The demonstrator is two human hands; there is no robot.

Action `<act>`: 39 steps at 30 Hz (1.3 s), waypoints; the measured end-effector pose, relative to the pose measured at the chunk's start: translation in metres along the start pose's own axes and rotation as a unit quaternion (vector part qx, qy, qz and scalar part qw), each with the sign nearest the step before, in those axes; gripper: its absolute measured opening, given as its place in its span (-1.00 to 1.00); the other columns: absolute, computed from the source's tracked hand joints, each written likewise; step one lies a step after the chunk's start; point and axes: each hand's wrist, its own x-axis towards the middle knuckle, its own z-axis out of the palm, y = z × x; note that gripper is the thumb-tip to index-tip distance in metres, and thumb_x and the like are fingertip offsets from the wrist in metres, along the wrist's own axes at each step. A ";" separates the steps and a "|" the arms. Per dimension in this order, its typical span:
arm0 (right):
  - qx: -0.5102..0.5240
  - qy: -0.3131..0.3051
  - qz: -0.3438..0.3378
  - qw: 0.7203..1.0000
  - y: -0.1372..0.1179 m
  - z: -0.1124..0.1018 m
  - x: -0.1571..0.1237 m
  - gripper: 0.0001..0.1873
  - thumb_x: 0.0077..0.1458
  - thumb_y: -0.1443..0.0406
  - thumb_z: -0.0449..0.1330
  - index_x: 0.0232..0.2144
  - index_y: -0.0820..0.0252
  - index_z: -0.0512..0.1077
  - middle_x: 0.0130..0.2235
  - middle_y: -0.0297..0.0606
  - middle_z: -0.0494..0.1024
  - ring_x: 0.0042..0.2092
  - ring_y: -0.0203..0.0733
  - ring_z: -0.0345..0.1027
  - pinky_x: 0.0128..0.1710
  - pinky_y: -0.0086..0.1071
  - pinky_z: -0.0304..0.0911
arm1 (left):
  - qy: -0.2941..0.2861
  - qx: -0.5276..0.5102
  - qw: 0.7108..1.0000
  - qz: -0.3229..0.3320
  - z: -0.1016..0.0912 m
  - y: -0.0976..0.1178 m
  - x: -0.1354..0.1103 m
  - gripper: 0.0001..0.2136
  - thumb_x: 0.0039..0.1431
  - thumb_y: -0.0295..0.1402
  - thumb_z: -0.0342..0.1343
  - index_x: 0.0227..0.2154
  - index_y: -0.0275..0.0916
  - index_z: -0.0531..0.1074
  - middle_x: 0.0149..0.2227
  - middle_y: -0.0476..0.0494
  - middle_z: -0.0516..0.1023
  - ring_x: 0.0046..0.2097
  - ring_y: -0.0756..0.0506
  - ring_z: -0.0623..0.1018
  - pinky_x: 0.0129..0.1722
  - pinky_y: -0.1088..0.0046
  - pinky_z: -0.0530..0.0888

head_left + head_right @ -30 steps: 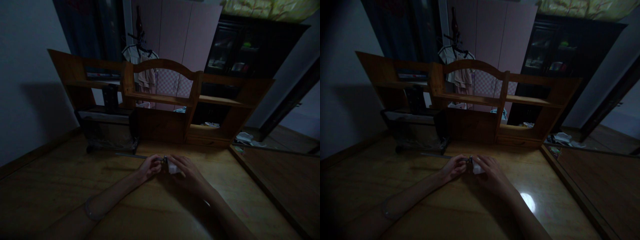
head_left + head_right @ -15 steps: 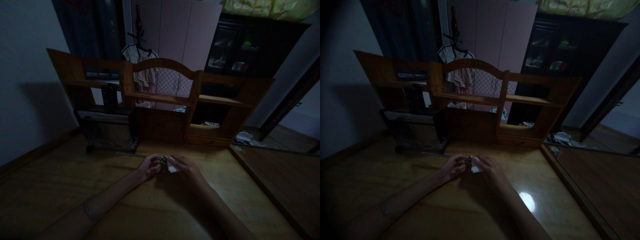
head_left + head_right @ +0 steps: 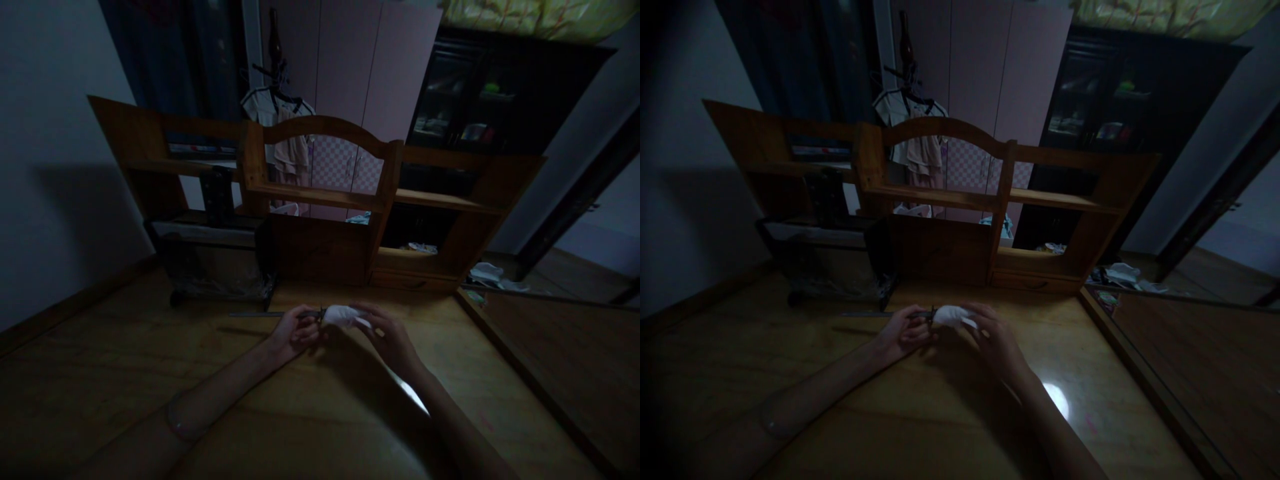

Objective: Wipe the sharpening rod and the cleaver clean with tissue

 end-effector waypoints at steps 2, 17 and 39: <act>0.041 0.015 0.041 0.998 -0.002 -0.003 0.001 -0.74 0.23 0.21 0.05 -0.20 0.05 0.54 0.03 -0.22 0.49 0.02 -0.08 0.38 0.02 -0.16 0.29 | 0.008 0.006 1.000 -0.001 -0.001 0.000 0.001 -0.60 0.20 -0.33 -0.08 -0.77 -0.21 0.17 -0.85 0.13 0.04 -0.76 0.10 0.03 -0.20 0.32 0.48; 0.280 0.106 0.265 0.916 0.016 -0.008 -0.001 -0.58 0.05 0.03 0.20 -0.41 0.31 0.59 -0.45 -0.22 0.56 -0.41 -0.22 0.36 -0.36 -0.39 0.22 | -0.042 -0.063 0.997 0.018 -0.005 0.007 -0.002 -0.61 0.21 -0.34 -0.10 -0.74 -0.21 0.09 -0.81 0.10 0.01 -0.73 0.07 0.11 -0.39 0.45 0.44; 0.422 0.133 0.381 0.812 0.037 -0.003 -0.003 -0.61 -0.07 0.09 0.30 -0.24 0.24 0.52 -0.31 -0.16 0.60 -0.34 -0.12 0.47 -0.40 -0.37 0.31 | -0.079 0.173 0.982 -0.013 0.007 -0.010 -0.001 -0.69 0.13 -0.25 0.02 -0.66 -0.23 0.18 -0.76 0.16 0.09 -0.71 0.11 0.08 -0.46 0.50 0.34</act>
